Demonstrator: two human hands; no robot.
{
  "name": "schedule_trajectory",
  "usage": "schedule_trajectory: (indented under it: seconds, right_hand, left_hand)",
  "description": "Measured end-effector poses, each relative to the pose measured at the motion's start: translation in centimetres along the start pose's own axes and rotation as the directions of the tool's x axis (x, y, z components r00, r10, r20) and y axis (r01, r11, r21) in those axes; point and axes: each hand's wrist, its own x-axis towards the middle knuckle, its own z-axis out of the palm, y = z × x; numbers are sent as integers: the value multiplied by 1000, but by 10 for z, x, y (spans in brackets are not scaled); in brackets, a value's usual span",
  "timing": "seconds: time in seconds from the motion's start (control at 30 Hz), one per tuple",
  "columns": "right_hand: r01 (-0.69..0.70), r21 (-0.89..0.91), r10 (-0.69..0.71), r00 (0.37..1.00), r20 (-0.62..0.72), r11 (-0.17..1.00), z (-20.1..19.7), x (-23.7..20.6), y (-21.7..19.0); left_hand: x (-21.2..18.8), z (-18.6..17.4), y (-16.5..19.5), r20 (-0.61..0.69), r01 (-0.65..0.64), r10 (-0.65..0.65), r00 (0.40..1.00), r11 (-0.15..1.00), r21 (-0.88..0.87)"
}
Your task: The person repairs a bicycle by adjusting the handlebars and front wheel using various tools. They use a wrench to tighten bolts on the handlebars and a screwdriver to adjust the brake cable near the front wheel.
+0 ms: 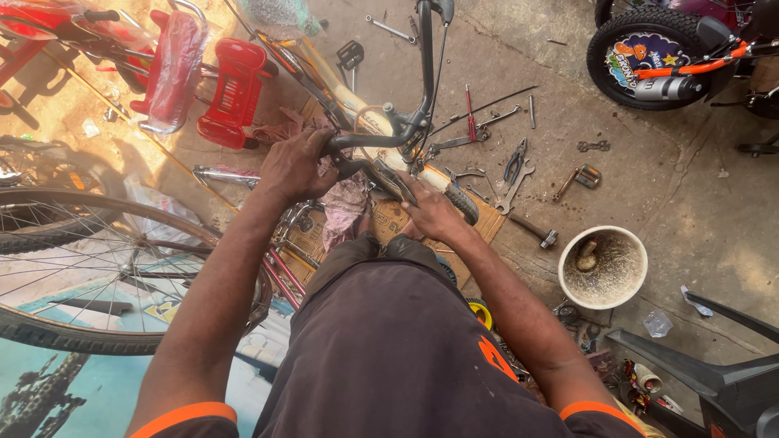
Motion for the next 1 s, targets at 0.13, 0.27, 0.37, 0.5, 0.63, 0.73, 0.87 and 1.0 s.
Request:
schedule_trajectory:
  seconds: [0.13,0.27,0.37,0.5,0.63,0.73,0.87,1.0]
  right_hand:
    - [100,96,-100,995,-12,990,0,10,-4]
    - [140,151,-138,990,-23,979,6,15,0]
    - [150,226,-144,989,-45,962,9,13,4]
    - [151,250,-146,989,-36,956,8,12,6]
    - [168,192,-162,986,-49,967,5,14,1]
    - [175,155,-168,984,-61,972,1,12,-4]
    - [202,177,-191,979,-78,963,-6,3,-9]
    - [-221,208,184,966,181,953,10,-8,-9]
  left_hand:
    - [-2,1,4,-43,-30,30,999,999,-11]
    - [-3,0,7,-60,-9,7,998,1000,-27]
    - [-2,-2,10,-28,31,-32,999,999,-33]
    - [0,-2,15,-69,-2,-1,998,999,-42]
    - [-1,-5,20,-44,48,-49,998,999,-18]
    - [-3,-7,22,9,120,-120,993,992,-34]
    - [-2,-8,24,-46,86,-92,995,991,-103]
    - [4,0,27,-140,43,-49,989,998,-41]
